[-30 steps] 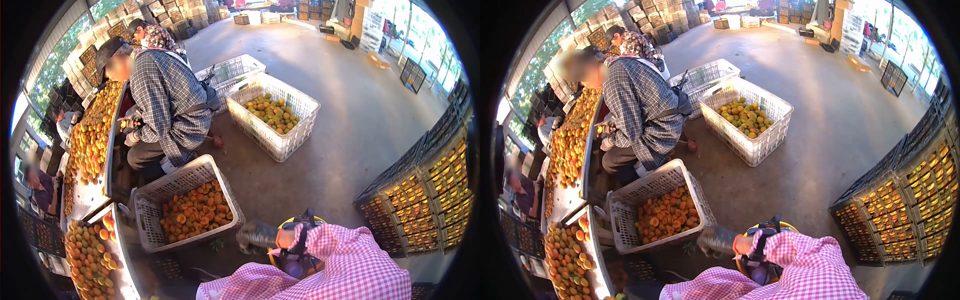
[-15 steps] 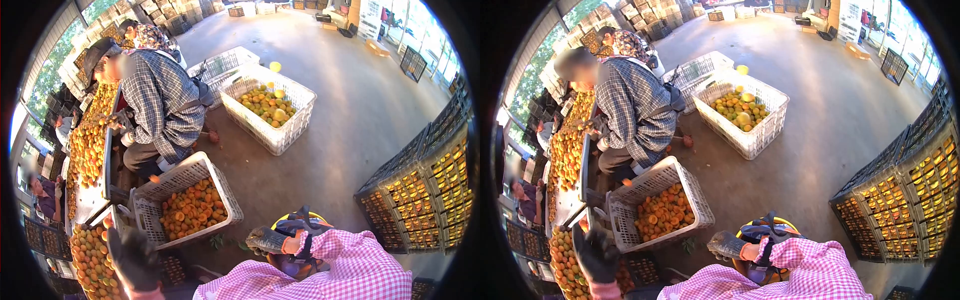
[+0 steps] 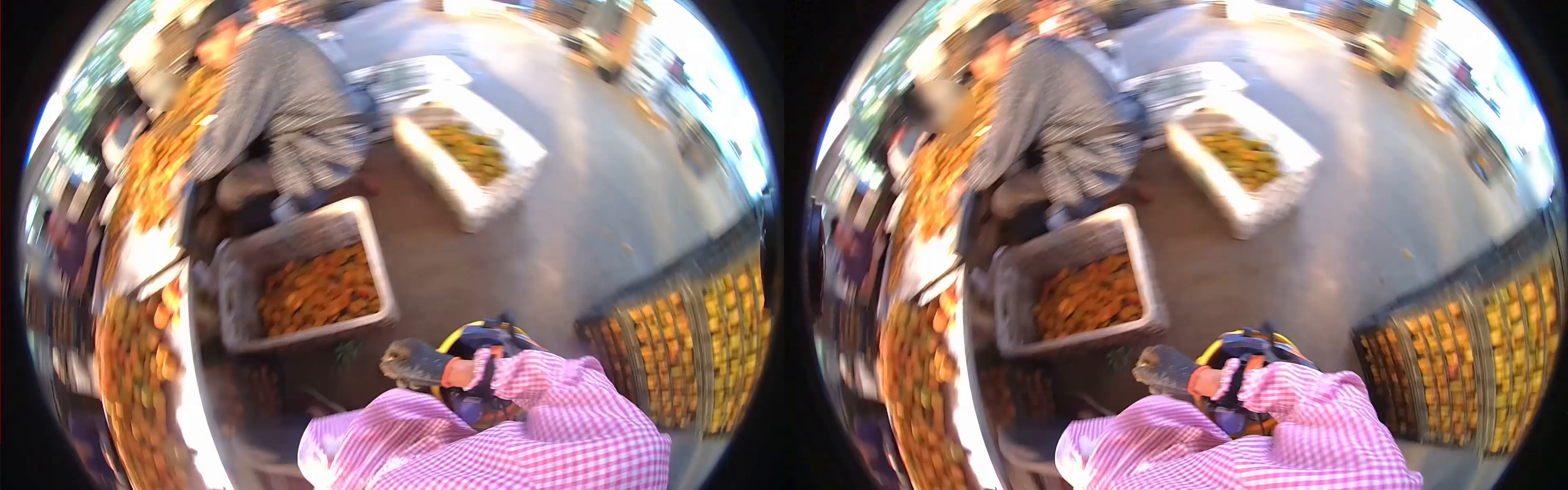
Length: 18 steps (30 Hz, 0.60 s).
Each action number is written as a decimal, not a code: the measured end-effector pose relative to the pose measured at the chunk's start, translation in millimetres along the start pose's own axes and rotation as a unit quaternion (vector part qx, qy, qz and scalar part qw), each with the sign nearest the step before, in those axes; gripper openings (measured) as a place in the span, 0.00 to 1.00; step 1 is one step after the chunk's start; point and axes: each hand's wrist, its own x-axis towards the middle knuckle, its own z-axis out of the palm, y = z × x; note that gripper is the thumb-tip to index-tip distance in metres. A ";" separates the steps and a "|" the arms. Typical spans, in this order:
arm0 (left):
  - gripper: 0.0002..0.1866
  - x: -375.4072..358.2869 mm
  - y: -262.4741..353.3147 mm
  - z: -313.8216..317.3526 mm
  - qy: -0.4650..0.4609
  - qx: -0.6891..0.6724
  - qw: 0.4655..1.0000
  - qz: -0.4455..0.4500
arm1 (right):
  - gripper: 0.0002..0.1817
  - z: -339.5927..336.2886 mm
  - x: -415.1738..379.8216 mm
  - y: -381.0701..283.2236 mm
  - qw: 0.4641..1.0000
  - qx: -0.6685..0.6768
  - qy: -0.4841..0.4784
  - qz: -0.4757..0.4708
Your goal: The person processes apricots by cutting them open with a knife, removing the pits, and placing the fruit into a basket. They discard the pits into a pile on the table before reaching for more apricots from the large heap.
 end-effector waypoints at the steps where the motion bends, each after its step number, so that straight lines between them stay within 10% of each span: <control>1: 0.20 1.1 2.1 -33.6 0.029 -0.032 0.999 -0.005 | 0.13 9.2 8.0 -6.7 0.995 -0.059 -0.002 -0.083; 5: 0.19 -13.4 4.7 -157.3 0.153 -0.173 0.973 -0.016 | 0.14 48.2 11.3 -84.2 0.990 -0.007 -0.139 -0.015; 7: 0.16 -40.3 14.1 -206.3 -0.029 -0.226 0.969 0.097 | 0.08 76.4 23.3 -102.9 0.986 -0.067 -0.130 -0.083; 9: 0.28 -50.5 25.3 -216.6 0.110 -0.266 0.957 0.043 | 0.07 121.0 34.7 -139.0 0.981 -0.091 -0.166 -0.035; 18: 0.14 -47.7 7.6 -277.1 0.207 -0.235 0.909 0.276 | 0.07 371.0 56.3 -202.7 0.748 -0.352 -0.393 -0.403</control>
